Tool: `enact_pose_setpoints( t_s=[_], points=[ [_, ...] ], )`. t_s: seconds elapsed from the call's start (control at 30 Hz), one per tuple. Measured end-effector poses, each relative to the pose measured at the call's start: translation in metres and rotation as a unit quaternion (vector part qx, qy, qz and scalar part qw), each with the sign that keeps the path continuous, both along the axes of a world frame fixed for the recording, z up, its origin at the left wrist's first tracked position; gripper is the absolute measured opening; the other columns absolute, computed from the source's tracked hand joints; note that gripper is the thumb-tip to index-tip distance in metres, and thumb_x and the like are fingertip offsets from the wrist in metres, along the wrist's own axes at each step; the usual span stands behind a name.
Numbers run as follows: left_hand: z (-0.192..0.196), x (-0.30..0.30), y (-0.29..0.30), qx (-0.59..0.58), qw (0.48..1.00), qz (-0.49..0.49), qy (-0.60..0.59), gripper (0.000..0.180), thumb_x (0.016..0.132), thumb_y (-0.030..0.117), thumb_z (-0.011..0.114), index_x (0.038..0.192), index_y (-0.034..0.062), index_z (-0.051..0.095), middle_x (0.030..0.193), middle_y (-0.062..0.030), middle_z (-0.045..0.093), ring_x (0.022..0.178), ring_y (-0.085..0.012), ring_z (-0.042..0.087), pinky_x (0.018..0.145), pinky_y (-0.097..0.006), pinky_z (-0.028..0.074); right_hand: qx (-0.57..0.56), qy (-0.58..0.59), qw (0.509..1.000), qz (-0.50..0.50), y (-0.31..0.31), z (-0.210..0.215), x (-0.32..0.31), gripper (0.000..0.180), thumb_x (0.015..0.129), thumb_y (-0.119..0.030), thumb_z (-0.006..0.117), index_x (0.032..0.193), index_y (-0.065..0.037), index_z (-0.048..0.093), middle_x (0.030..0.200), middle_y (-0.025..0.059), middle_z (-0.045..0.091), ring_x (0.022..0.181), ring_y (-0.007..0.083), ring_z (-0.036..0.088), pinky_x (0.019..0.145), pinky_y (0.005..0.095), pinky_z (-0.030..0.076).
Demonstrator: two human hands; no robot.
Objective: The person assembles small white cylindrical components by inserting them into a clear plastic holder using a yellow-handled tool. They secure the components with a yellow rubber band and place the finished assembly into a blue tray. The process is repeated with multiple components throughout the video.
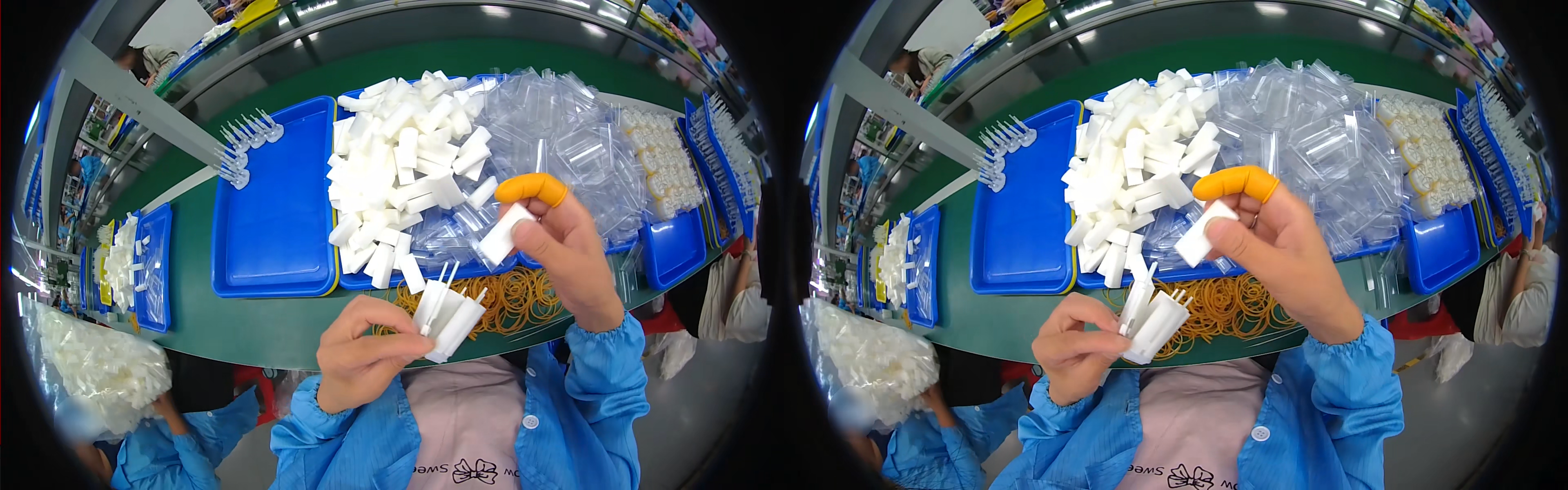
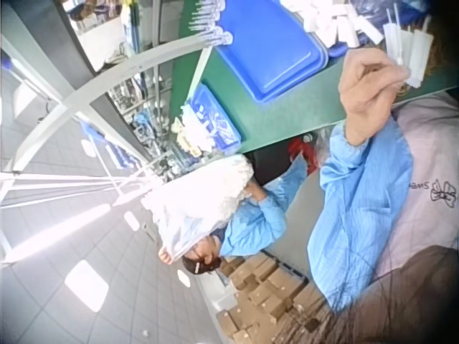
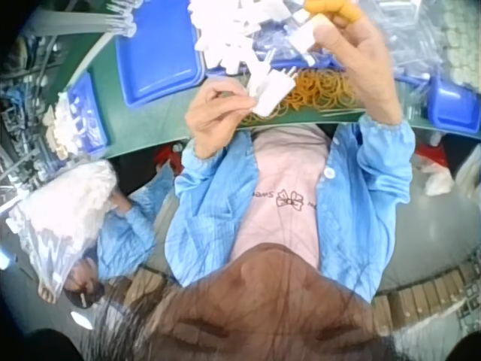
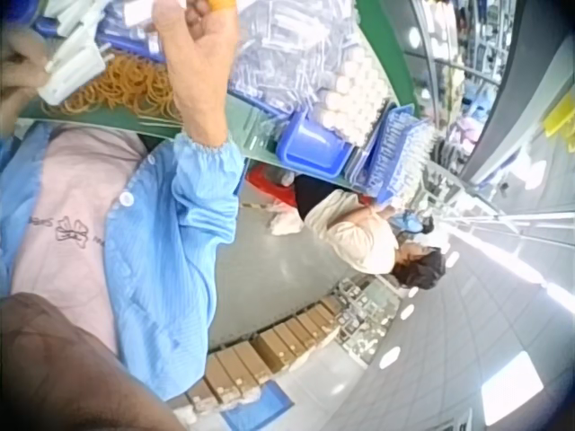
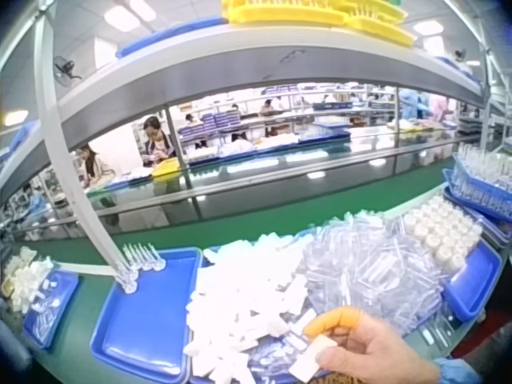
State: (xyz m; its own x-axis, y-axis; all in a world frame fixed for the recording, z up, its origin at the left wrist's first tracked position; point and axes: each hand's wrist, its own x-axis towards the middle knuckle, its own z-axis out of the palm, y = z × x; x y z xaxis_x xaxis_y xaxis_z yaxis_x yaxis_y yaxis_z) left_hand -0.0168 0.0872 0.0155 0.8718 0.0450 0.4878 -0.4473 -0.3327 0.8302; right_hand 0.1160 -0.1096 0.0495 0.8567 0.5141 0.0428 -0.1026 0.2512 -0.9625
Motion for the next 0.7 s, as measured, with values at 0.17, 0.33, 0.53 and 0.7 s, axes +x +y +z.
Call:
enact_pose_setpoints(
  t_s=[0.17,0.33,0.53,0.7],
  points=[
    [0.005,0.005,-0.003,0.069,0.996,-0.035,-0.035,0.034,0.056,-0.004,0.071,0.086,0.0109,0.072,0.085,-0.0044,0.062,0.073,-0.0191,0.058,0.063,-0.028,0.044,0.034,0.018,0.998,0.041,0.0,-0.015,0.0,0.029,0.084,-0.008,0.063,0.11,0.002,0.053,0.097,0.006,0.058,0.089,0.0097,0.056,0.079,0.0237,0.046],
    [0.006,0.003,-0.003,0.102,0.993,-0.038,-0.052,0.035,0.056,-0.002,0.07,0.088,0.0124,0.073,0.085,-0.0034,0.062,0.072,-0.018,0.058,0.061,-0.028,0.044,0.048,0.095,0.992,0.064,-0.003,-0.012,0.003,0.028,0.083,-0.007,0.063,0.108,0.002,0.054,0.096,0.007,0.06,0.087,0.0104,0.058,0.078,0.024,0.047],
    [0.012,0.005,-0.01,0.141,0.987,-0.037,-0.074,0.032,0.056,0.002,0.068,0.086,0.0128,0.074,0.081,-0.0022,0.063,0.07,-0.0165,0.058,0.055,-0.027,0.044,0.02,0.051,0.997,0.056,-0.004,-0.013,0.002,0.026,0.084,-0.008,0.061,0.107,0.002,0.055,0.095,0.0073,0.061,0.087,0.0116,0.059,0.08,0.0254,0.047],
    [0.015,0.004,-0.009,0.162,0.983,-0.043,-0.079,0.032,0.055,0.004,0.066,0.086,0.0123,0.074,0.08,-0.0019,0.062,0.069,-0.0164,0.058,0.055,-0.027,0.044,0.027,0.098,0.991,0.084,-0.015,-0.014,0.005,0.025,0.083,-0.006,0.062,0.106,0.002,0.055,0.096,0.0075,0.062,0.089,0.0112,0.06,0.08,0.0242,0.047]
  ],
)
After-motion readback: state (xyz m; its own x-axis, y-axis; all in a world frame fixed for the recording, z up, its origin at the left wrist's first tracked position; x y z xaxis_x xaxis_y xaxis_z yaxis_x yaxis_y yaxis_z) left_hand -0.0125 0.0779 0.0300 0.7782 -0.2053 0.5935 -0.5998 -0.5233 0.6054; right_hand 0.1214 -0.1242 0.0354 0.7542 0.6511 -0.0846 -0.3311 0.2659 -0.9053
